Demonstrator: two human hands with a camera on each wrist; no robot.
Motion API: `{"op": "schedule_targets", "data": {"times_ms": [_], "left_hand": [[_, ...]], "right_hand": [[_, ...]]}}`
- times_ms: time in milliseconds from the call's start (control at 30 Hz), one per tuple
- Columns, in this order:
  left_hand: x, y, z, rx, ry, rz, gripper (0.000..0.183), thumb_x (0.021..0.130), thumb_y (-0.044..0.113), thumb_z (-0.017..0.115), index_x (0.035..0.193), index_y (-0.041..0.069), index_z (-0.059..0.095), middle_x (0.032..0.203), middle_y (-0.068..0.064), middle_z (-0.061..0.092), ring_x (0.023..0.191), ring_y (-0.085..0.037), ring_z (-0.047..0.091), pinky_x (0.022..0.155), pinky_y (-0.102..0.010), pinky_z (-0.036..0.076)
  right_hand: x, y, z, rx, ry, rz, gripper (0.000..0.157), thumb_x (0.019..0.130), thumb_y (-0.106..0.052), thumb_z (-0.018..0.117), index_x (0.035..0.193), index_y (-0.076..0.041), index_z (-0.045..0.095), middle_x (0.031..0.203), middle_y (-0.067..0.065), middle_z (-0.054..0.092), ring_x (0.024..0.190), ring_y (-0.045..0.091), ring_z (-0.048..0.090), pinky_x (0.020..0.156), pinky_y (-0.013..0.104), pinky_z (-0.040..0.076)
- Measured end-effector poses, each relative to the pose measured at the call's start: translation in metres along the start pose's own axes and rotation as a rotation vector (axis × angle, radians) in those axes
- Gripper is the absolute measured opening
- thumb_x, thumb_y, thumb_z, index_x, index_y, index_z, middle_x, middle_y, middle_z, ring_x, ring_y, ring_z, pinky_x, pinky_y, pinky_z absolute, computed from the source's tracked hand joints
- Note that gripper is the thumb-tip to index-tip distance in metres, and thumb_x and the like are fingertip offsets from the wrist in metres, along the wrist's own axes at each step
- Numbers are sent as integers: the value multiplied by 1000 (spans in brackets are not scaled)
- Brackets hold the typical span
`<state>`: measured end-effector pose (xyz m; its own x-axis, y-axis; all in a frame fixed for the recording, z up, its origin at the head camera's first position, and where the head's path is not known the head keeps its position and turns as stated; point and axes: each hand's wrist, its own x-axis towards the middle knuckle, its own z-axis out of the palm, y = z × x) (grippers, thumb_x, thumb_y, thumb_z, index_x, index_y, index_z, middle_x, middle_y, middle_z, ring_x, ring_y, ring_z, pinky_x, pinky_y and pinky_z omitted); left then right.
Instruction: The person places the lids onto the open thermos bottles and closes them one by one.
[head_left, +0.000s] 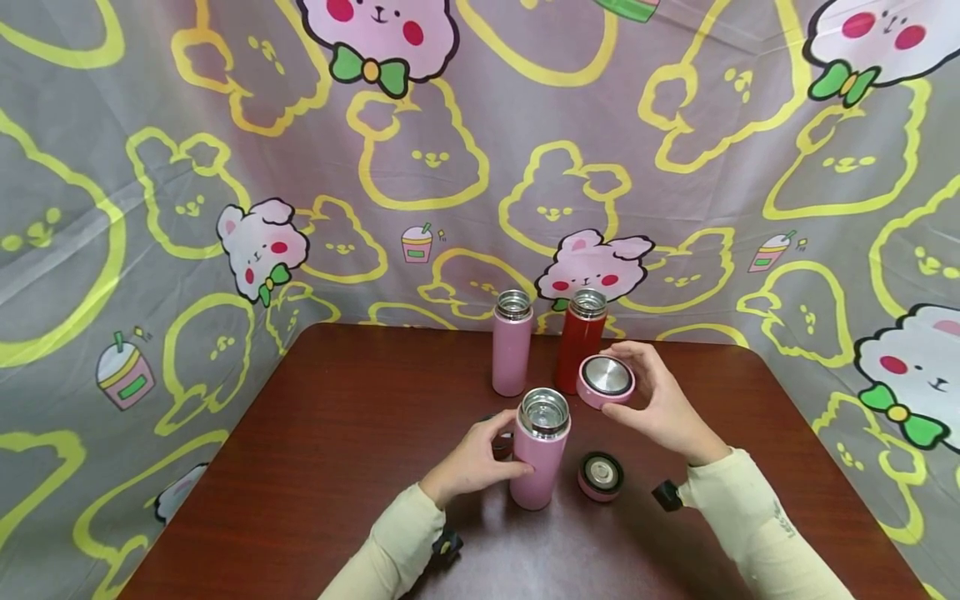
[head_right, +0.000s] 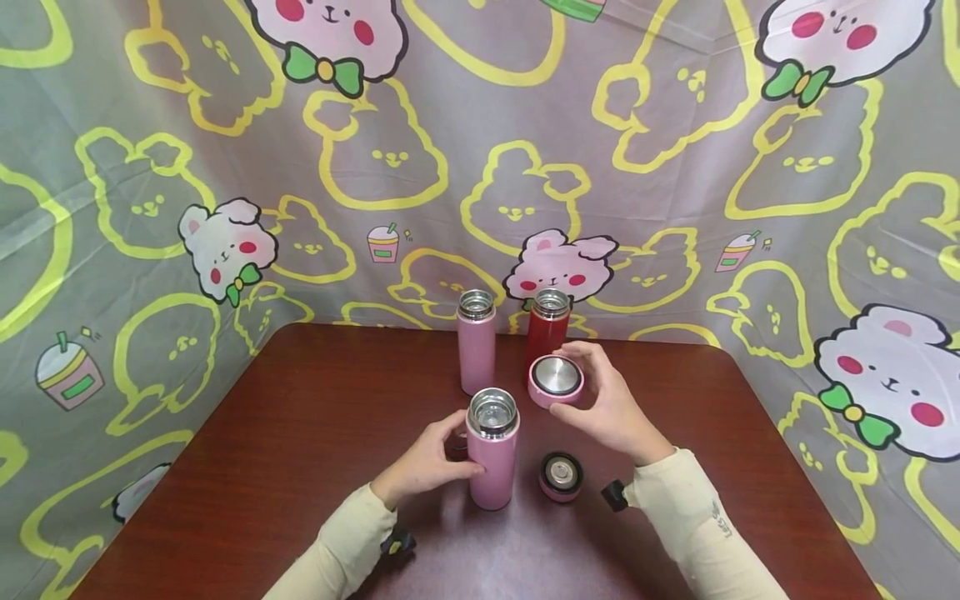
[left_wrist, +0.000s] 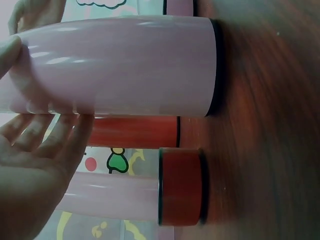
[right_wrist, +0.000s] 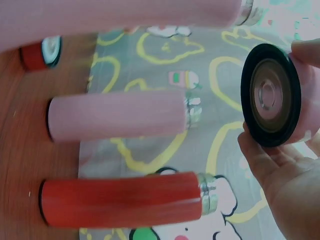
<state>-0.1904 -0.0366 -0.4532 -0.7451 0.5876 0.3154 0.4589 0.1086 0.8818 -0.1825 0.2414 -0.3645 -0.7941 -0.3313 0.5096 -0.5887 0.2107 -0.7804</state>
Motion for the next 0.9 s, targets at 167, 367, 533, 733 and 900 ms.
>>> {"op": "schedule_targets", "data": {"times_ms": [167,367,533,733,900], "left_hand": [[0,-1,2,1,22,33,65,74,8,78,132,6,49,122,-7,59,106,-16,59,89,-37,49],[1,-1,4,-20,41,21,64,73,8,80,130,7,50,122,-5,59,104,-16,60,89,-37,48],[0,0,3,-37,39,10,63,74,7,79,130,7,51,121,-6,59,106,-19,59,90,-37,48],[-2,0,1,-40,40,47,63,74,3,78,131,0,50,118,-15,61,105,-28,59,89,-42,48],[-2,-1,-1,-47,25,5,62,76,5,78,131,4,51,122,-10,59,108,-21,58,91,-38,47]], "right_hand": [[0,-9,3,85,-64,-22,75,72,12,70,135,2,31,129,16,47,115,18,50,94,22,41],[3,-16,10,137,-105,-9,76,72,10,71,137,-4,33,130,16,48,117,22,50,96,25,41],[6,-15,17,174,-134,-12,75,73,9,70,137,-3,33,130,17,49,116,23,52,94,29,44],[11,-13,24,241,-170,-24,71,74,9,70,135,-1,35,131,19,50,115,27,53,94,33,44],[14,-10,28,304,-205,-45,69,74,8,69,134,6,33,131,20,50,116,28,52,93,36,45]]}}
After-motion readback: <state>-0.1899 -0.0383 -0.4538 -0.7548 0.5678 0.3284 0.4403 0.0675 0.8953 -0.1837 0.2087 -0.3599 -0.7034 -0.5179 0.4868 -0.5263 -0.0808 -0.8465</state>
